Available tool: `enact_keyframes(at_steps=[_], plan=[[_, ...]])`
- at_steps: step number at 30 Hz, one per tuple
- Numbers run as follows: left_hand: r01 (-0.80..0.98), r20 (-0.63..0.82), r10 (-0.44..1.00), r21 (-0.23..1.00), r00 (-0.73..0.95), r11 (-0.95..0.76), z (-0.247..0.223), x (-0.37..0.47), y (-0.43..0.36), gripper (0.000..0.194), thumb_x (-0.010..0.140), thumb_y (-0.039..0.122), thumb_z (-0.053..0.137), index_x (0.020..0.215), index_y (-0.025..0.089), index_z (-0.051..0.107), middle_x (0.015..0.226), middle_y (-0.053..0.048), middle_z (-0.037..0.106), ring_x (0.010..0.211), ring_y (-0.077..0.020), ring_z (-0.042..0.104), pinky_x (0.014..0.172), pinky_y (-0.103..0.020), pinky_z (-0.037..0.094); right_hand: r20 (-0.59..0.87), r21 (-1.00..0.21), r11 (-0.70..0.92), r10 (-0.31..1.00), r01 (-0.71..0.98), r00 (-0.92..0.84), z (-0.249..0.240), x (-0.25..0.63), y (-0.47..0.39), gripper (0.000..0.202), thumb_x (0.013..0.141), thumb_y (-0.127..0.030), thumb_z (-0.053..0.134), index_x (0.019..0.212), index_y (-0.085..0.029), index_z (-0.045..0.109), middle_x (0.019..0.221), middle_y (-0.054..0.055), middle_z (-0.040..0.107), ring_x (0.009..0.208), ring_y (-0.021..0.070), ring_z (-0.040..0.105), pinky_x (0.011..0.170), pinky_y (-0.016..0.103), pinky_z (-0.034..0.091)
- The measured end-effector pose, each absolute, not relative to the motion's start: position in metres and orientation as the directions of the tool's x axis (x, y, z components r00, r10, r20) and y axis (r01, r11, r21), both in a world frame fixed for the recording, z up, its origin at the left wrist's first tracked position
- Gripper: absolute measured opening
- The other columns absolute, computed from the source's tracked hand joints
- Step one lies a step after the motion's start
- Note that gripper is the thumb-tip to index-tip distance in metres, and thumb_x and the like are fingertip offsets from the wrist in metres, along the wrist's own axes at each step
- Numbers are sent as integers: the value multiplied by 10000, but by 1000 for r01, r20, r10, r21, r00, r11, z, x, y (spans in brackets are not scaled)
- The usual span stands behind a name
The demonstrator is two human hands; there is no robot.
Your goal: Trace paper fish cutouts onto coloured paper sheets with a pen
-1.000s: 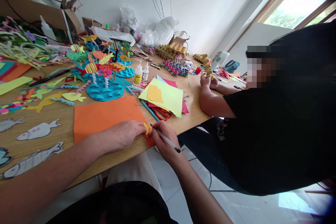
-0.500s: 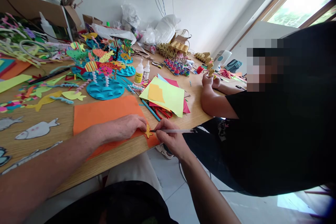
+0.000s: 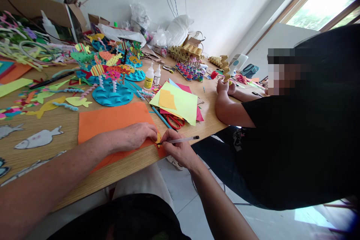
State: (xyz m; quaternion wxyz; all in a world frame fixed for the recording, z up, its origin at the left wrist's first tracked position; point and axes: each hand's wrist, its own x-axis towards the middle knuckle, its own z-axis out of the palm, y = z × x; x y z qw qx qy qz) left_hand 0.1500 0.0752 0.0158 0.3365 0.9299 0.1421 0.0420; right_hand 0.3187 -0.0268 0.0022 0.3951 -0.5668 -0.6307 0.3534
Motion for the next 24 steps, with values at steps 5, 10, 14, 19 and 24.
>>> enact_keyframes(at_steps=[5,10,14,19,24], plan=[[219,0,284,637,959,-739,12,149,76,390,736,48,382,927,207,683,1066,-10,654,984,-178,569,897,-266,396,110,-882,108,994,458,-22,-1,317,-26,91,686,-127,473,674,-198,528,624,-36,501,570,115,444,497,213,332],[208,9,277,641,961,-739,12,148,76,388,736,51,379,926,202,681,1061,-15,650,981,-184,569,894,-272,397,128,-869,116,992,481,-8,-3,316,-26,93,700,-119,475,682,-199,519,618,-42,489,570,114,440,506,215,333],[197,13,269,647,963,-736,12,148,76,380,755,63,376,930,207,681,1066,-11,646,982,-186,564,890,-276,397,121,-850,127,992,511,-45,2,317,-25,98,685,-112,469,678,-198,517,629,-38,509,583,115,447,519,215,336],[219,4,293,656,956,-722,11,147,76,348,770,89,395,914,206,689,1052,-17,647,981,-200,562,886,-286,398,98,-838,118,993,533,-65,4,315,-23,88,682,-125,465,688,-195,517,614,-40,501,573,113,435,510,215,318],[226,-9,299,677,954,-700,14,147,75,322,782,124,424,939,207,692,1079,-17,641,986,-200,559,891,-281,395,123,-849,138,990,510,-63,-2,313,-20,75,689,-133,468,700,-192,512,612,-47,482,560,105,409,508,212,309]])
